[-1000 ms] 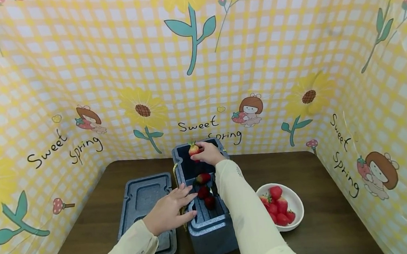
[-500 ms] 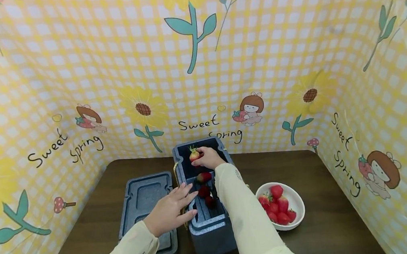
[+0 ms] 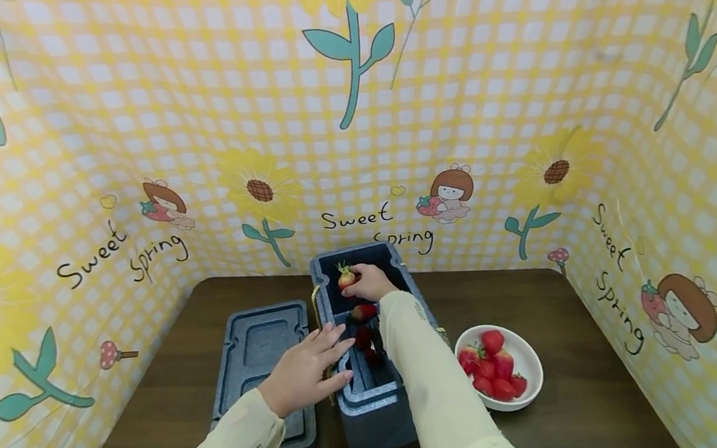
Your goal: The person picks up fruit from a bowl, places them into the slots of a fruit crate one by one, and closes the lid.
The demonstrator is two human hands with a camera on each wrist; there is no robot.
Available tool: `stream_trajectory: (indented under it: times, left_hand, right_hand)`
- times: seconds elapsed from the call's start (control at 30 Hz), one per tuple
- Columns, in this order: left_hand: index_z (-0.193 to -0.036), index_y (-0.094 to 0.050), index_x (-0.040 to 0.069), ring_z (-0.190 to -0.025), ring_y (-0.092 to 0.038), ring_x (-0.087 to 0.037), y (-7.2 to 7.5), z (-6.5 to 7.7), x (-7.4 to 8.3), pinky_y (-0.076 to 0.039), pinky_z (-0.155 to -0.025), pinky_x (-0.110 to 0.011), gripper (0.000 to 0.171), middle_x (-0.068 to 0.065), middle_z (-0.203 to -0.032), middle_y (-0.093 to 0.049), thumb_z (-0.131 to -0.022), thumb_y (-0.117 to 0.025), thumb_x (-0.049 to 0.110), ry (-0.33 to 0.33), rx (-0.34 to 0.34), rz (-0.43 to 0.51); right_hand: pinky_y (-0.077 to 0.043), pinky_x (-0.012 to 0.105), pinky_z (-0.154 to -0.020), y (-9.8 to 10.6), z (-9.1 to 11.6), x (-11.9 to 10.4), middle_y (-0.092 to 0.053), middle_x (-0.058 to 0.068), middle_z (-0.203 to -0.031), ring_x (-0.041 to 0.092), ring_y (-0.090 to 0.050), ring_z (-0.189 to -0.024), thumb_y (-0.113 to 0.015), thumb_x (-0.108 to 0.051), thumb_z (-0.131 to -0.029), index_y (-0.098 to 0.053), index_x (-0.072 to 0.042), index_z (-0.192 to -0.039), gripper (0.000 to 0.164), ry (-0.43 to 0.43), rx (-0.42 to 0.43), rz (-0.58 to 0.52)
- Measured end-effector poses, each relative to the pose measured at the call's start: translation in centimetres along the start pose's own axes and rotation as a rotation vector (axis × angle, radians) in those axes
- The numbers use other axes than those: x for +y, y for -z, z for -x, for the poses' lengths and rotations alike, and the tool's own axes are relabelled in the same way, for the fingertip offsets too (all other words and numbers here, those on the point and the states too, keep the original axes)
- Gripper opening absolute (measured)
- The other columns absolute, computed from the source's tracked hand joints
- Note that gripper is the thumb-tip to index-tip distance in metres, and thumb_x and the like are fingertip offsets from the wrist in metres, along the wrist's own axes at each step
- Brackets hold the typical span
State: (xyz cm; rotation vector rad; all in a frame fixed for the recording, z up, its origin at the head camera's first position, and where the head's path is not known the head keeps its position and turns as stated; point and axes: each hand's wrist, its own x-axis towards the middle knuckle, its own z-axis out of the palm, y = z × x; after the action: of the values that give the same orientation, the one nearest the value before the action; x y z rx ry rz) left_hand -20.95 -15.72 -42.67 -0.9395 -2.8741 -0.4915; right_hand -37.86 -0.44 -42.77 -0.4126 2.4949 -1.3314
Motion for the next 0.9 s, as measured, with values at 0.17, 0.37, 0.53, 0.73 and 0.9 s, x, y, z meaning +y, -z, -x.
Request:
stream_trajectory:
  times: [0.17,0.37,0.53,0.73,0.9]
  left_hand:
    - [-0.135,-0.056,0.007,-0.135,-0.038,-0.030,0.0,-0.1,0.0,-0.029,-0.110,-0.047,0.051,-0.016,-0.144,-0.045,-0.097,-0.049,0.040,-0.023,0.027,-0.026]
    - [-0.134,-0.057,0.007,-0.134,-0.040,-0.030,-0.3,0.0,-0.2,-0.031,-0.109,-0.047,0.051,-0.016,-0.143,-0.046,-0.097,-0.047,0.042,-0.035,0.041,-0.040]
    - [-0.135,-0.056,0.006,-0.136,-0.037,-0.028,-0.4,0.2,0.0,-0.028,-0.110,-0.046,0.053,-0.016,-0.145,-0.044,-0.096,-0.049,0.042,-0.010,0.036,-0.015]
    - [-0.142,-0.048,0.007,-0.140,-0.030,-0.029,0.0,0.6,-0.1,-0.023,-0.112,-0.049,0.056,-0.015,-0.149,-0.037,-0.098,-0.046,0.043,-0.002,-0.033,-0.062]
    - [-0.145,-0.042,0.008,-0.143,-0.022,-0.031,0.3,0.4,0.1,-0.018,-0.113,-0.051,0.059,-0.013,-0.153,-0.030,-0.098,-0.044,0.044,-0.019,-0.067,-0.054]
  right_hand:
    - [-0.054,0.037,-0.084,0.2,-0.4,-0.2,-0.062,0.021,-0.114,0.027,-0.064,-0.097,-0.071,-0.005,-0.083,-0.049,0.005,-0.135,0.057,-0.001,-0.028,-0.037]
    - [-0.052,0.041,-0.088,1.3,-0.3,-0.9,-0.065,0.019,-0.107,0.030,-0.066,-0.096,-0.068,-0.003,-0.085,-0.049,0.002,-0.136,0.055,-0.040,-0.095,-0.075]
    - [-0.052,0.038,-0.088,3.9,1.0,-2.2,-0.062,0.023,-0.115,0.037,-0.062,-0.105,-0.064,-0.004,-0.089,-0.046,0.003,-0.138,0.053,-0.038,-0.112,-0.045]
    - [-0.052,0.040,-0.089,8.7,3.4,-3.1,-0.058,0.028,-0.120,0.039,-0.061,-0.104,-0.059,-0.005,-0.092,-0.041,0.008,-0.139,0.052,0.017,-0.102,-0.008]
    - [-0.055,0.040,-0.082,13.1,6.1,-1.0,-0.059,0.031,-0.116,0.036,-0.065,-0.094,-0.059,-0.008,-0.091,-0.044,0.011,-0.135,0.050,0.051,-0.025,0.019]
